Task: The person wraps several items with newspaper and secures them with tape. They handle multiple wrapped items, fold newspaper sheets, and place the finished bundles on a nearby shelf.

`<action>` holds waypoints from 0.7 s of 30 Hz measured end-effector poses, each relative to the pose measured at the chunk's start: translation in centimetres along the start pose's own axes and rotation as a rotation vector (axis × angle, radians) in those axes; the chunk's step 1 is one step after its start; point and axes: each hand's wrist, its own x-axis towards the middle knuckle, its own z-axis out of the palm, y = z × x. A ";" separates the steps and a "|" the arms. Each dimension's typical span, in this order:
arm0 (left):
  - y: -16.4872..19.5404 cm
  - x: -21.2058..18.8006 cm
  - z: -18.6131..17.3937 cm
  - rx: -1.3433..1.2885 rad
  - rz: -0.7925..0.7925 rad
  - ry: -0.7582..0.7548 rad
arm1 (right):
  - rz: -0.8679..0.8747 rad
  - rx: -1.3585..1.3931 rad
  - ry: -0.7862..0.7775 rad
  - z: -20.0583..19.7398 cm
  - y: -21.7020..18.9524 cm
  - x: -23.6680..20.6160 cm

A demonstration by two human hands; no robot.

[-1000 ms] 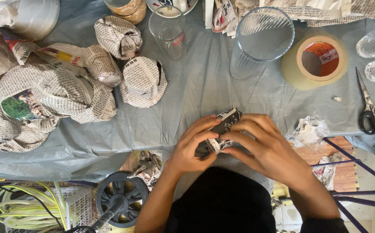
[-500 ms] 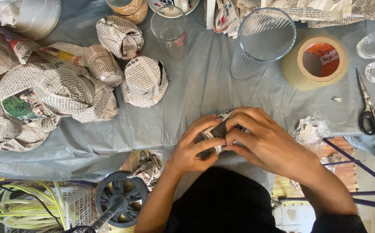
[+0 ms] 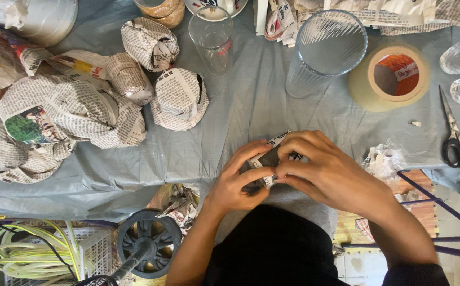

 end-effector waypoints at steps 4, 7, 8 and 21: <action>0.1 0.0 0.1 -0.023 -0.012 0.014 | -0.012 -0.009 0.018 0.2 0.1 -0.2; 0.2 0.1 0.2 -0.030 -0.031 0.021 | -0.028 -0.025 0.031 0.3 0.2 -0.2; 0.2 0.1 0.2 -0.029 -0.040 0.023 | -0.033 -0.033 0.035 0.3 0.2 -0.2; 0.6 0.3 0.2 -0.027 -0.080 0.059 | -0.125 -0.064 0.058 0.4 1.0 -0.3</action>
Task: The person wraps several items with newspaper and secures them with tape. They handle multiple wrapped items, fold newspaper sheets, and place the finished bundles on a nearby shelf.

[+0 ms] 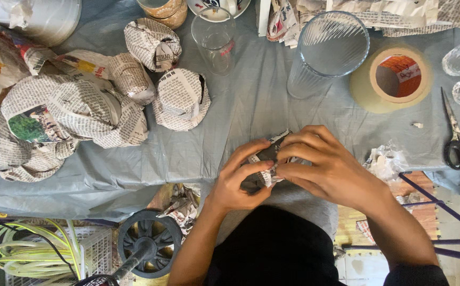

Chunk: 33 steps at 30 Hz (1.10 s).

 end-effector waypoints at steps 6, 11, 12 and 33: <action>0.2 0.1 -0.1 -0.021 -0.008 -0.001 | -0.026 -0.011 0.032 0.2 0.4 -0.2; 0.1 0.2 0.0 -0.022 -0.006 0.017 | -0.046 -0.029 0.053 0.5 0.7 -0.5; 0.1 0.2 0.1 -0.023 -0.006 0.019 | -0.048 -0.030 0.064 0.6 0.7 -0.6; 0.0 -0.2 -0.7 0.016 -0.092 0.049 | -0.120 -0.015 0.185 2.7 2.2 -0.1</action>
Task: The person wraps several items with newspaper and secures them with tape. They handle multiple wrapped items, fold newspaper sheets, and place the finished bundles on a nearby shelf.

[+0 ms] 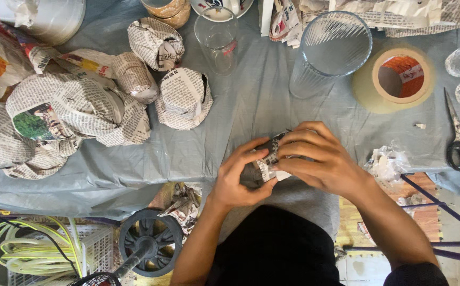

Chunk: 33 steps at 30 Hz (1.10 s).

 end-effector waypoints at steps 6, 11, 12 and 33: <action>0.0 0.0 -0.2 -0.061 -0.061 -0.018 | -0.003 0.027 0.008 0.5 0.7 0.0; -0.1 0.0 -0.1 -0.061 -0.088 -0.025 | 0.027 0.063 0.012 0.9 0.8 0.1; -0.1 0.0 -0.1 -0.061 -0.094 -0.027 | 0.036 0.069 0.015 1.0 0.8 0.1; -0.6 -0.3 0.6 0.015 0.071 0.072 | 0.108 0.144 -0.031 0.0 -0.6 1.8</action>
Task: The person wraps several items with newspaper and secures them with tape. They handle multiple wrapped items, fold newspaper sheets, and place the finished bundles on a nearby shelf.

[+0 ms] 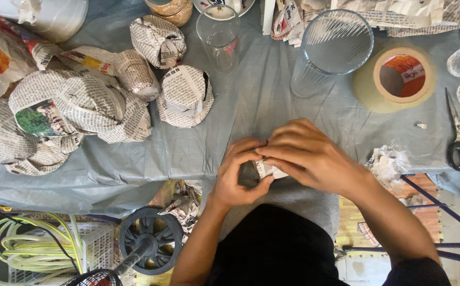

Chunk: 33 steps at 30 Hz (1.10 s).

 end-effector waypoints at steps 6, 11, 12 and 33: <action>0.1 0.0 0.1 -0.061 -0.067 0.035 | -0.014 0.011 -0.034 0.0 0.5 0.1; 0.2 0.1 0.0 -0.066 -0.068 0.034 | -0.043 0.004 0.007 0.7 1.1 -0.1; 0.1 0.2 0.0 -0.067 -0.067 0.034 | -0.040 0.004 0.013 0.9 1.2 -0.2; -0.5 -0.1 0.4 -0.087 -0.047 0.062 | -0.090 -0.050 0.033 1.7 2.1 -0.7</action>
